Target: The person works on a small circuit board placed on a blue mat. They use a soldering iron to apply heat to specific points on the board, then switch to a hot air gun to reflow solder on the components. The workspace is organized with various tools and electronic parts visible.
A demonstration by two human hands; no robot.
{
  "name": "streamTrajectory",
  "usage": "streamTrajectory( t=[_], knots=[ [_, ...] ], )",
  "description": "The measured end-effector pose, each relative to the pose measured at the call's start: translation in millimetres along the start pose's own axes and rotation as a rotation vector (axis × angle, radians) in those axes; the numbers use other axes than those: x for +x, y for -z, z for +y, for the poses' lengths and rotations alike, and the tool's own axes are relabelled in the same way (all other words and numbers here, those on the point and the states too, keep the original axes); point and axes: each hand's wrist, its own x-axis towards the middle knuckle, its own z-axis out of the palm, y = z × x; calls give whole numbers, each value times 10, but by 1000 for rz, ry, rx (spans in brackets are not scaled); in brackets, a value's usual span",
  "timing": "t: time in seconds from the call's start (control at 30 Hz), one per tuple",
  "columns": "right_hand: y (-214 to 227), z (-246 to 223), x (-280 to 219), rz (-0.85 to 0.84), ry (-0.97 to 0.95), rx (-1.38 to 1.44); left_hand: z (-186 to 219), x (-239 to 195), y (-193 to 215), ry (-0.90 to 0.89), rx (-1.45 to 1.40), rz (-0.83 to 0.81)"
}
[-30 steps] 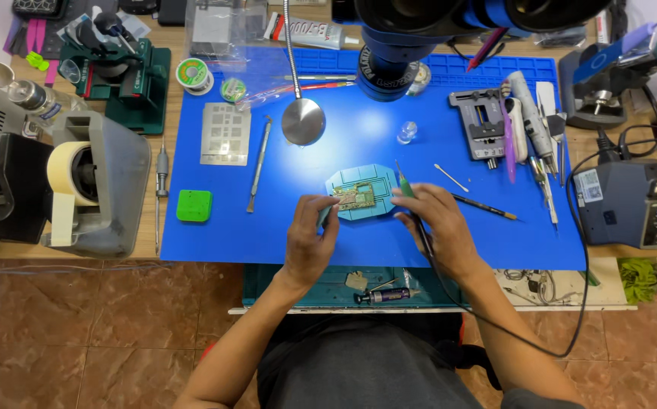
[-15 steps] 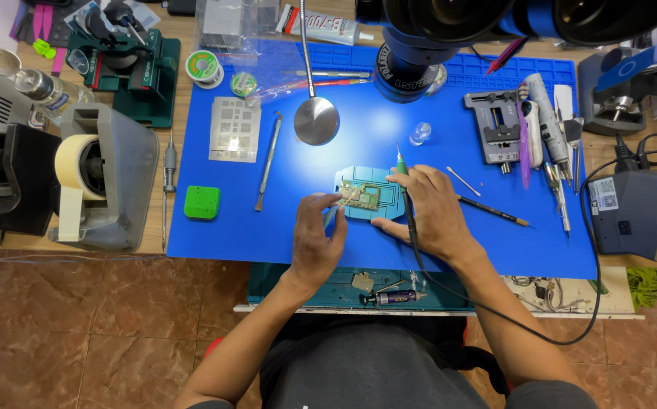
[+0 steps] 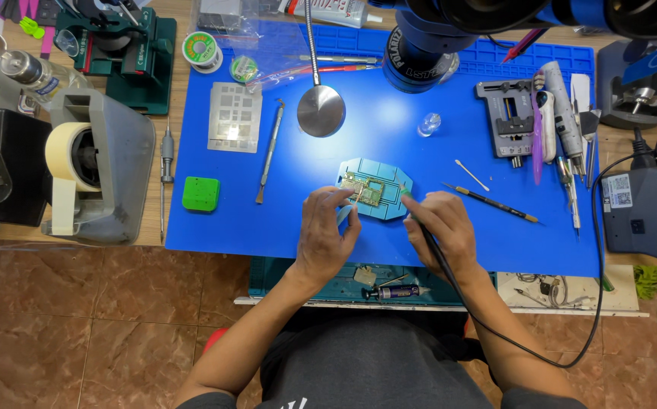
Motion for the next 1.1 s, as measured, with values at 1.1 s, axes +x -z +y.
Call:
streamTrajectory(
  t=[1.1],
  knots=[
    [-34,-221,145,0,-77,193,-7,26,-23,23,-58,-71]
  ],
)
